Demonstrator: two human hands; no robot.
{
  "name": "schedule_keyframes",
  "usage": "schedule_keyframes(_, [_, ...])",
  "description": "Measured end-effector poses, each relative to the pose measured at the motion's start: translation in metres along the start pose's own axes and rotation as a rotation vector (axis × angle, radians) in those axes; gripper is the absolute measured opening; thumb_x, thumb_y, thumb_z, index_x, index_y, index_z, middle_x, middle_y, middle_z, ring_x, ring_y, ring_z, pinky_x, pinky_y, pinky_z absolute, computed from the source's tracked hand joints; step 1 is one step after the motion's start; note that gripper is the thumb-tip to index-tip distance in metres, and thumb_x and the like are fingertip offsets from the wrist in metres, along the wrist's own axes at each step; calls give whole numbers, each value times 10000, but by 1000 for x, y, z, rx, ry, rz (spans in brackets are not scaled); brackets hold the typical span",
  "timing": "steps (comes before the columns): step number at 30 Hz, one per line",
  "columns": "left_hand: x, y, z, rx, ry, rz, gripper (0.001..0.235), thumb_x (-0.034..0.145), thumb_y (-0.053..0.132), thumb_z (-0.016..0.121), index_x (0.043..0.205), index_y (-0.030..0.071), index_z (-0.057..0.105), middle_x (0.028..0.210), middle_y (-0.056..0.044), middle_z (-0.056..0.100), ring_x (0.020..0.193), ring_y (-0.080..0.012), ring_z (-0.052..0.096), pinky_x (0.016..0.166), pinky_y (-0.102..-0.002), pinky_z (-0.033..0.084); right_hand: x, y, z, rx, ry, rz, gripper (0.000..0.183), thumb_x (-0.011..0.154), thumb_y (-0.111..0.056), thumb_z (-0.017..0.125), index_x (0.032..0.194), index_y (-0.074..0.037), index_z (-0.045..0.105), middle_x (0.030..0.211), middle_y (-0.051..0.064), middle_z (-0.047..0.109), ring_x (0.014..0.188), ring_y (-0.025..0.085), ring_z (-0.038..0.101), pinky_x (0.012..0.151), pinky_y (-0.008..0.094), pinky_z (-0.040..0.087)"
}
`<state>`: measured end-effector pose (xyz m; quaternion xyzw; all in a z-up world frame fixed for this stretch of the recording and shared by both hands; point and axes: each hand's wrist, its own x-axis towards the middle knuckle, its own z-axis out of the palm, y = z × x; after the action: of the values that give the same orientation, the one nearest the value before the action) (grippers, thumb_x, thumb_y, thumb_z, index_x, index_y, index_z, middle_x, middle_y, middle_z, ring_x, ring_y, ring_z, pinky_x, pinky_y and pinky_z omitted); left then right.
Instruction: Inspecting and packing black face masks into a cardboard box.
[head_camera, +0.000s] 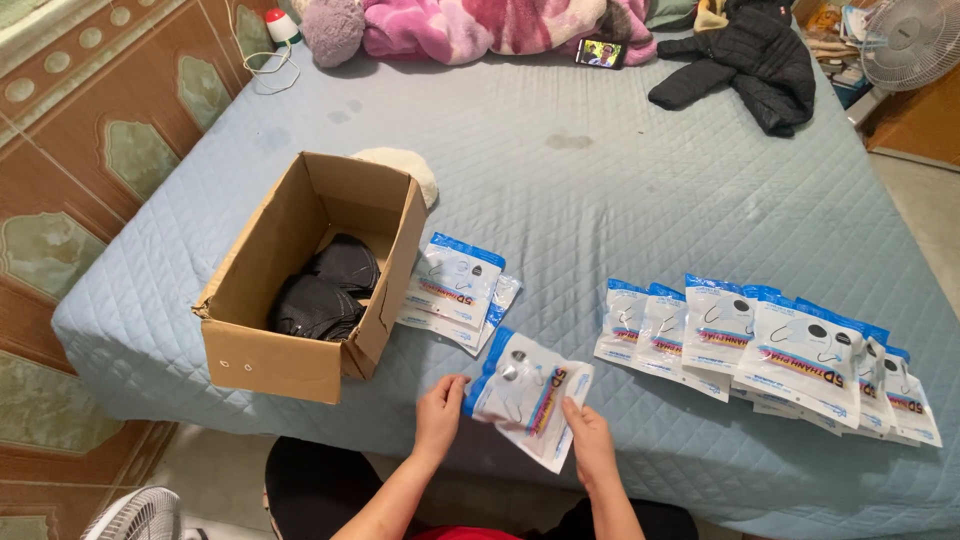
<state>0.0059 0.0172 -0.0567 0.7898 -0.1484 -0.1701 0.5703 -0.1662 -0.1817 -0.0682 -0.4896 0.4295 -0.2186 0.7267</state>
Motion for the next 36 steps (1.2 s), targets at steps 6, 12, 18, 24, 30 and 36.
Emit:
schedule_keyframes(6, [10, -32, 9, 182, -209, 315, 457, 1036, 354, 512, 1408, 116, 630, 1499, -75, 582, 1491, -290, 393, 1168, -508, 358, 57, -17, -14, 168, 179, -172, 236, 970, -165, 711, 1167, -36, 697, 991, 69, 745, 776, 163, 684, 573, 321, 535])
schedule_keyframes(12, [1, -27, 9, 638, -387, 505, 694, 1001, 319, 649, 1579, 80, 350, 1700, -114, 214, 1578, -348, 79, 1251, -561, 64, 154, -26, -22, 389, 248, -237, 234, 1004, -173, 693, 1214, -76, 659, 958, 72, 731, 535, 52, 520, 727, 364, 608])
schedule_keyframes(18, [-2, -6, 0, 799, -528, 434, 803, 1037, 429, 587, 1646, 107, 171, 1730, -103, 40, 1579, -355, -38, 1261, -544, 16, 243, 3, -35, 637, 259, -130, 358, 997, -45, 615, 1332, -157, 560, 1333, 144, 661, 1279, 326, 648, 1058, 544, 569])
schedule_keyframes(24, [-1, -12, -2, 752, -517, 496, 845, 987, 469, 593, 1628, 53, 232, 1716, -174, 113, 1570, -422, 8, 1236, -597, 43, 181, 2, -7, 490, 365, -187, 322, 966, -200, 754, 1198, -51, 588, 1233, 179, 696, 1164, 414, 690, 967, 499, 650])
schedule_keyframes(30, [7, 2, -20, 566, -670, 410, 834, 921, 469, 601, 1578, 39, 319, 1706, -233, 122, 1565, -487, 11, 1225, -634, 27, 129, 69, 34, 149, 275, -356, 301, 1108, -221, 556, 1307, 0, 599, 1100, 221, 672, 927, 280, 710, 831, 327, 608])
schedule_keyframes(36, [11, 95, -102, 423, -1004, 388, 546, 957, 432, 549, 1429, 159, 585, 1293, -117, 715, 1173, -333, 676, 928, -402, 495, 89, 61, 91, -988, 277, -591, 234, 1023, -328, 599, 1157, -271, 782, 1022, 68, 766, 994, 324, 674, 879, 460, 502])
